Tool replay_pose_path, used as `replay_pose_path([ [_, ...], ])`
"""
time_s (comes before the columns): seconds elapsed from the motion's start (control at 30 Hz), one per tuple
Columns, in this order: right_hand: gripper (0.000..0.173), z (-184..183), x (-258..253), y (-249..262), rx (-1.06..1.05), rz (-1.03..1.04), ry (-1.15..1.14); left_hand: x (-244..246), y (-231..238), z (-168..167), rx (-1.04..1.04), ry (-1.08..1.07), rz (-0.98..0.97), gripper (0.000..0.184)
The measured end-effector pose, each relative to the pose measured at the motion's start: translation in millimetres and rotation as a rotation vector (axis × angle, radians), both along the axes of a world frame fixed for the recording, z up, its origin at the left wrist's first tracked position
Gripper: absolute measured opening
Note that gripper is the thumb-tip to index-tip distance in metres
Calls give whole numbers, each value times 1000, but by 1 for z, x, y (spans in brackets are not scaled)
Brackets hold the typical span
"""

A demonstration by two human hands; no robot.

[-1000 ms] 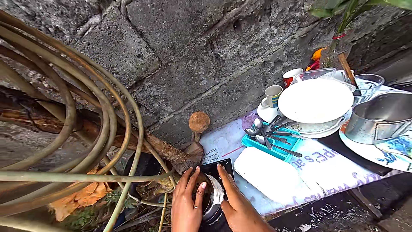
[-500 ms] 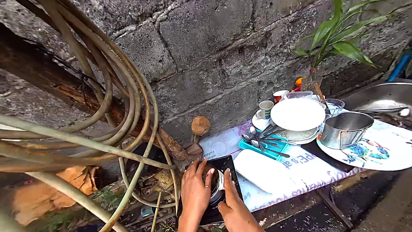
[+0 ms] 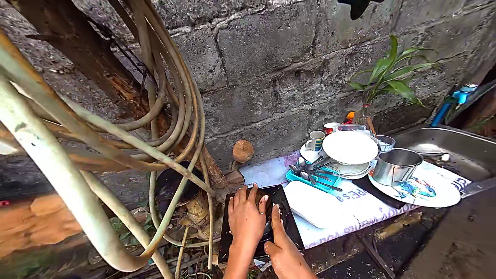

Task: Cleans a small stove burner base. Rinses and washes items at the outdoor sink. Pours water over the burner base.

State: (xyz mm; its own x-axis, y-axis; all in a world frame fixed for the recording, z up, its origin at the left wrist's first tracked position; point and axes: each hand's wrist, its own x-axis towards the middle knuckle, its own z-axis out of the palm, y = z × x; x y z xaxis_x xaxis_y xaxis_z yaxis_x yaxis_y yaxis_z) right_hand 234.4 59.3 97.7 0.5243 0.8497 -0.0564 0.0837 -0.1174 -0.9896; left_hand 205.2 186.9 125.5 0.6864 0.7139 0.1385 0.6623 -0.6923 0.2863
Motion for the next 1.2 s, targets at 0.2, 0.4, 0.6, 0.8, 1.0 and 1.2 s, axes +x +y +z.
replay_pose_path([
  [0.2, 93, -6, -9, -5, 69, -66, 68, -1, 1, -2, 17, -9, -14, 55],
  [0.4, 93, -9, -23, -5, 82, -78, 61, 0, 3, 0, 2, 17, -10, 56],
  [0.6, 91, -6, -34, -3, 135, -73, -11, 0, 3, -2, 12, 4, -12, 56],
  [0.8, 86, -12, 5, -16, 398, -221, 113, -1, 6, -4, 25, -23, -23, 54],
  [1.0, 75, 14, 60, -29, -85, 112, -312, -4, 4, -6, 48, -53, -22, 52],
  [1.2, 73, 7, 52, -16, -251, 267, -437, -3, 4, -8, 52, -73, -16, 49],
])
